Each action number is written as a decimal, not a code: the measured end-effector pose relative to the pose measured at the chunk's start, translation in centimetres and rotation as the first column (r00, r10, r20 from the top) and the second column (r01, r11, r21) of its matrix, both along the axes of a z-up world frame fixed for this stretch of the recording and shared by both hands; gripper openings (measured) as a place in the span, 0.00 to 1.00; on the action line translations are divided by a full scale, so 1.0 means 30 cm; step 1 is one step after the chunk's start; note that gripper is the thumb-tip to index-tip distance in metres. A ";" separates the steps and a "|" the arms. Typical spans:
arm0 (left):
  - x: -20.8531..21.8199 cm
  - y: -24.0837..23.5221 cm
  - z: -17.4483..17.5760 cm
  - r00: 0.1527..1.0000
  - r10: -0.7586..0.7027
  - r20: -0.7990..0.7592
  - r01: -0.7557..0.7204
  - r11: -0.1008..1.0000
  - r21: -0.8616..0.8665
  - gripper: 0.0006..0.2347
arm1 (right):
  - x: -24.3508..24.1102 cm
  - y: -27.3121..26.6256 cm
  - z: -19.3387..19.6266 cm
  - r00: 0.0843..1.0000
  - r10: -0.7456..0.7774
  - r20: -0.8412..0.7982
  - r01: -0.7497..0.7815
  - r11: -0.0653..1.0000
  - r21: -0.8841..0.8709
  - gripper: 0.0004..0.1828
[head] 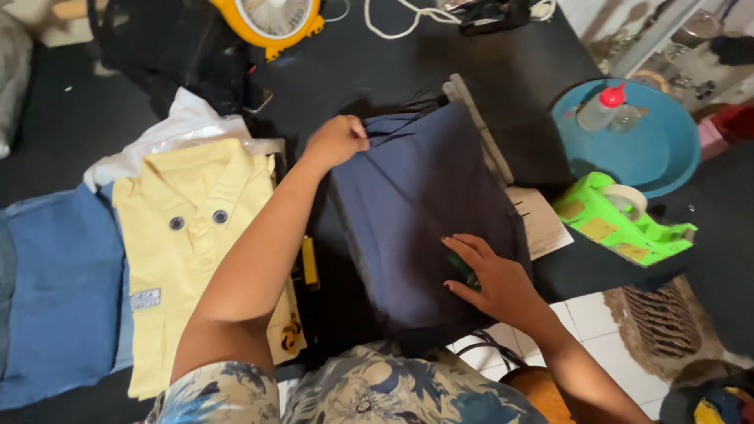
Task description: The person folds various garments, including a black t-shirt, a blue jacket, and yellow shirts, on a table. They use a spray bottle to mist the clothes and a yellow tool to assist with folding, stacking the items neatly.
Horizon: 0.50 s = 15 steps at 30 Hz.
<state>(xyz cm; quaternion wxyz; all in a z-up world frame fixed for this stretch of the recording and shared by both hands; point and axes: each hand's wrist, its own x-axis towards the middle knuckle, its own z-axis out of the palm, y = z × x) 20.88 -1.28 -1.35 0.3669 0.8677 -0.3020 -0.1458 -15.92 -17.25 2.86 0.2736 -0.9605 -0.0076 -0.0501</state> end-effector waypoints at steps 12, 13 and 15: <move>-0.458 -0.101 -0.068 0.826 -0.115 0.552 0.038 0.988 0.148 0.25 | 0.195 -0.089 0.041 0.983 -0.101 0.150 0.122 0.983 -0.137 0.27; -0.469 -0.102 -0.088 0.858 -0.134 0.496 0.017 0.972 0.232 0.28 | 0.202 -0.103 0.027 0.983 -0.100 0.156 0.129 0.974 -0.186 0.25; -0.456 -0.085 -0.108 0.888 -0.142 0.438 0.027 0.966 0.259 0.29 | 0.209 -0.139 0.009 0.979 -0.129 0.160 0.163 0.961 -0.223 0.24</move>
